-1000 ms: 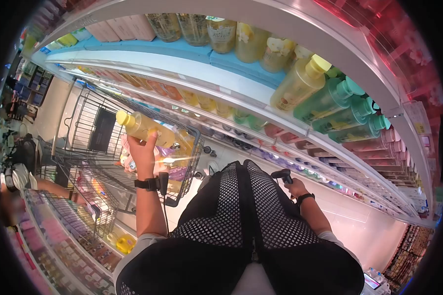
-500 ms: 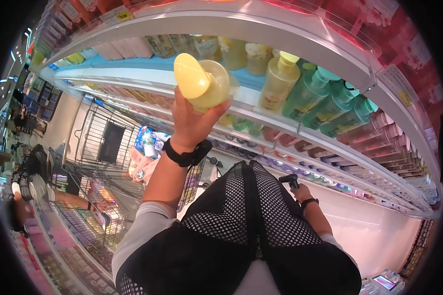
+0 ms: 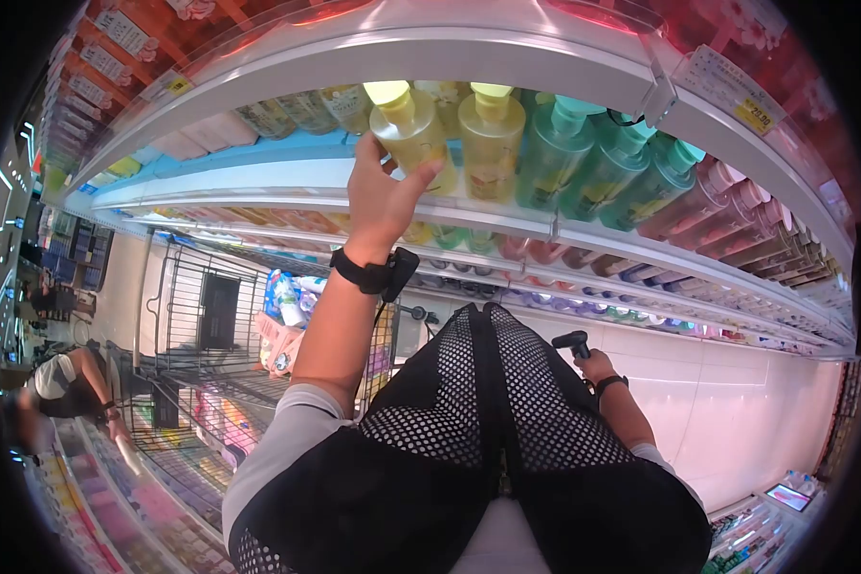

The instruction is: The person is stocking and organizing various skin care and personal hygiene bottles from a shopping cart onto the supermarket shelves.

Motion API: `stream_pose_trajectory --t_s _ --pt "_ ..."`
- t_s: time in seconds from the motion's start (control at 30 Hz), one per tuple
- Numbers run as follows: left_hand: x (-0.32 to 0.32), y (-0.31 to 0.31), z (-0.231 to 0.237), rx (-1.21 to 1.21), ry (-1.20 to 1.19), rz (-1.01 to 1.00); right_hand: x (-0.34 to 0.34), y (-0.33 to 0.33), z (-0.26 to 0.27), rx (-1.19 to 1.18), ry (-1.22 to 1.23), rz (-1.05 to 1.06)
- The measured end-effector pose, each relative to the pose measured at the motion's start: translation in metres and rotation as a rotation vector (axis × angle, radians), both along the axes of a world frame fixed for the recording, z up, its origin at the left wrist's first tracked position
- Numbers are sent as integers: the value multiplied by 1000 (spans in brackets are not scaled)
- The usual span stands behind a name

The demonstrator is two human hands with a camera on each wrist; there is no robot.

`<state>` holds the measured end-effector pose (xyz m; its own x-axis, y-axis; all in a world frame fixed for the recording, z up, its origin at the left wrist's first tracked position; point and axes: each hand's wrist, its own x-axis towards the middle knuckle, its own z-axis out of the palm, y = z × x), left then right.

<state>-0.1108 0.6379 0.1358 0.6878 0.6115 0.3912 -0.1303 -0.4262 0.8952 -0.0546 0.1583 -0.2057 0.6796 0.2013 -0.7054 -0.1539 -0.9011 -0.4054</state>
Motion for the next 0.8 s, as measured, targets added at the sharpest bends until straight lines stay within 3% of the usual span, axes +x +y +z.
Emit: stream_pose_trajectory --t_s 0.23,0.47,0.63,0.8 --pt "14 2 -5 1 23 -122 4 10 11 0 17 16" --pt "10 6 -10 48 19 -146 2 32 59 -49 149 -44" --pt "7 3 -10 187 191 -95 8 18 22 -22 67 50" --pt "7 7 -13 105 233 -147 5 33 52 -19 129 4"
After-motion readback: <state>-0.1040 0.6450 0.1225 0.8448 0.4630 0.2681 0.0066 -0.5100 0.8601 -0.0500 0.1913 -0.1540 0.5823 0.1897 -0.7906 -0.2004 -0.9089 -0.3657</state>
